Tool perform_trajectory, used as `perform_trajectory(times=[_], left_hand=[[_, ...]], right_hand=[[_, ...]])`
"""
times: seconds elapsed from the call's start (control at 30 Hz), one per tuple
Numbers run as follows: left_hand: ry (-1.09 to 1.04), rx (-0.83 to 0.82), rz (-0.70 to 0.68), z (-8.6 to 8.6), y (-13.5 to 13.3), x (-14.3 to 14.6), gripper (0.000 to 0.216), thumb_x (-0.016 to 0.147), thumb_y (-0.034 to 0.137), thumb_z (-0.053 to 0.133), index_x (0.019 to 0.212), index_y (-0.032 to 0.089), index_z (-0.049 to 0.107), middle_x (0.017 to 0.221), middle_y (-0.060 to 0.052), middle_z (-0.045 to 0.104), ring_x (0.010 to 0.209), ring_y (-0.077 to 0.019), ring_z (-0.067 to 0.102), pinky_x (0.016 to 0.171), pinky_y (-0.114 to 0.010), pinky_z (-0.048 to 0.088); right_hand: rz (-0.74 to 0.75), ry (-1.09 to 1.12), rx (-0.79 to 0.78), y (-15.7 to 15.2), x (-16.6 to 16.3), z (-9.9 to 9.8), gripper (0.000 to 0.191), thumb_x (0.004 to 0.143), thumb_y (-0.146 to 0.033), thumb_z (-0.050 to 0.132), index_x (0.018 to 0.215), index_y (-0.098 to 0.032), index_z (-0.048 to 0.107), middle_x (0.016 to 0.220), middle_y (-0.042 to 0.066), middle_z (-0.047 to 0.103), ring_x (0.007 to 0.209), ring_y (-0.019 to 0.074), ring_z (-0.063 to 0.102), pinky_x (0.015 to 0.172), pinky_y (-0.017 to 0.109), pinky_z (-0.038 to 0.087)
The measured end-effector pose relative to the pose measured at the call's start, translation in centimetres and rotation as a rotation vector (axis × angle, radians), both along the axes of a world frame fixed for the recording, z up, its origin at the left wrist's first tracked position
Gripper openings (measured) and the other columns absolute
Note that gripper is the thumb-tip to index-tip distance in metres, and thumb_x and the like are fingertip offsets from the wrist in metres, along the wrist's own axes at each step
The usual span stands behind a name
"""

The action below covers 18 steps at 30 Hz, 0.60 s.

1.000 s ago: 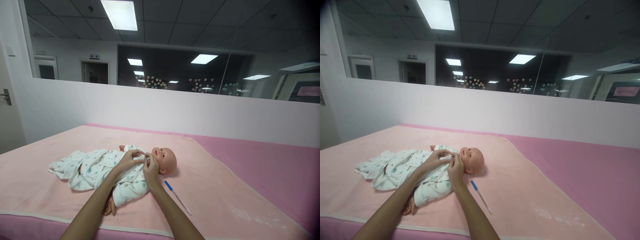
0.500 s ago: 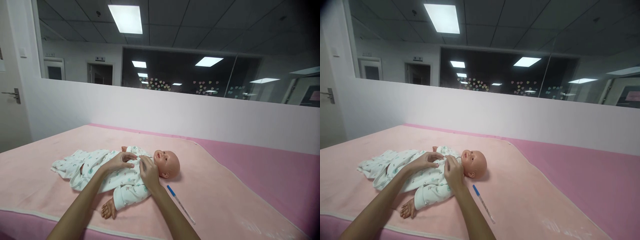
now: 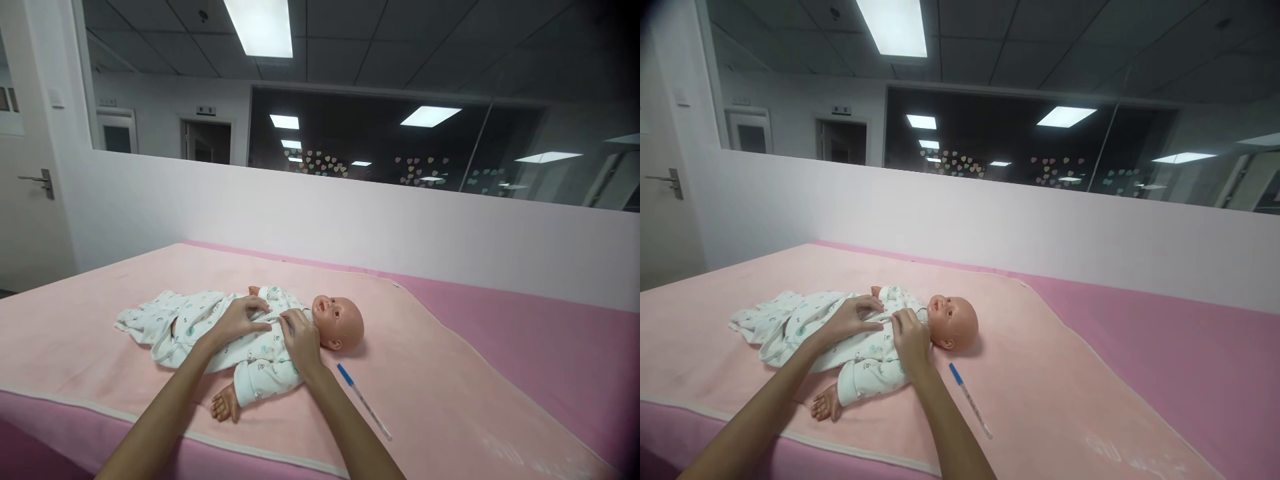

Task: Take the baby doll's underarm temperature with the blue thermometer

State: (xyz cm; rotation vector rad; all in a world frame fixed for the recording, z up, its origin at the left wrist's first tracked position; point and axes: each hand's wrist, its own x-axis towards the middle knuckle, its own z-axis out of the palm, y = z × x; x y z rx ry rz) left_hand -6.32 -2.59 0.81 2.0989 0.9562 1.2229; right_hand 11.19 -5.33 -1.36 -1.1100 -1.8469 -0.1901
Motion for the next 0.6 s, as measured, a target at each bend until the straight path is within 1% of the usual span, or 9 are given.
perform_trajectory(times=[0.07,0.17,0.43,0.6], left_hand=[[0.025,0.058,0.042,-0.08,0.00,-0.04,0.024,0.056,0.034,0.074,0.075,0.020,0.070,0.095,-0.006,0.065,0.092,-0.0226,0.058,0.083,-0.033,0.044],[0.033,0.059,0.019,-0.20,-0.04,0.05,0.020,0.059,0.034,0.072,0.073,0.020,0.070,0.095,-0.006,0.064,0.090,-0.0213,0.058,0.083,-0.032,0.045],[-0.039,-0.050,-0.055,-0.43,0.20,0.32,0.014,0.061,0.029,0.070,0.071,0.019,0.070,0.096,-0.007,0.064,0.095,-0.0220,0.057,0.087,-0.034,0.044],[-0.123,-0.134,-0.113,-0.41,0.26,0.38,0.012,0.059,0.025,0.072,0.063,0.016,0.066,0.095,-0.008,0.063,0.091,-0.0213,0.058,0.081,-0.032,0.046]], right_hand=[[0.005,-0.002,0.006,0.11,0.03,-0.07,0.019,0.087,-0.023,0.041,0.082,-0.021,0.060,0.079,0.001,0.062,0.071,0.0124,0.057,0.065,0.021,0.040],[-0.007,-0.007,0.010,0.25,0.06,-0.22,0.021,0.088,-0.023,0.040,0.084,-0.022,0.060,0.079,0.000,0.062,0.071,0.0121,0.058,0.065,0.021,0.040],[-0.069,-0.036,0.031,0.25,-0.09,-0.31,0.023,0.088,-0.025,0.040,0.081,-0.023,0.061,0.075,0.000,0.061,0.068,0.0119,0.058,0.059,0.021,0.038],[-0.091,-0.027,0.015,0.32,-0.27,-0.34,0.019,0.087,-0.024,0.042,0.083,-0.023,0.061,0.076,0.000,0.061,0.069,0.0125,0.058,0.059,0.021,0.038]])
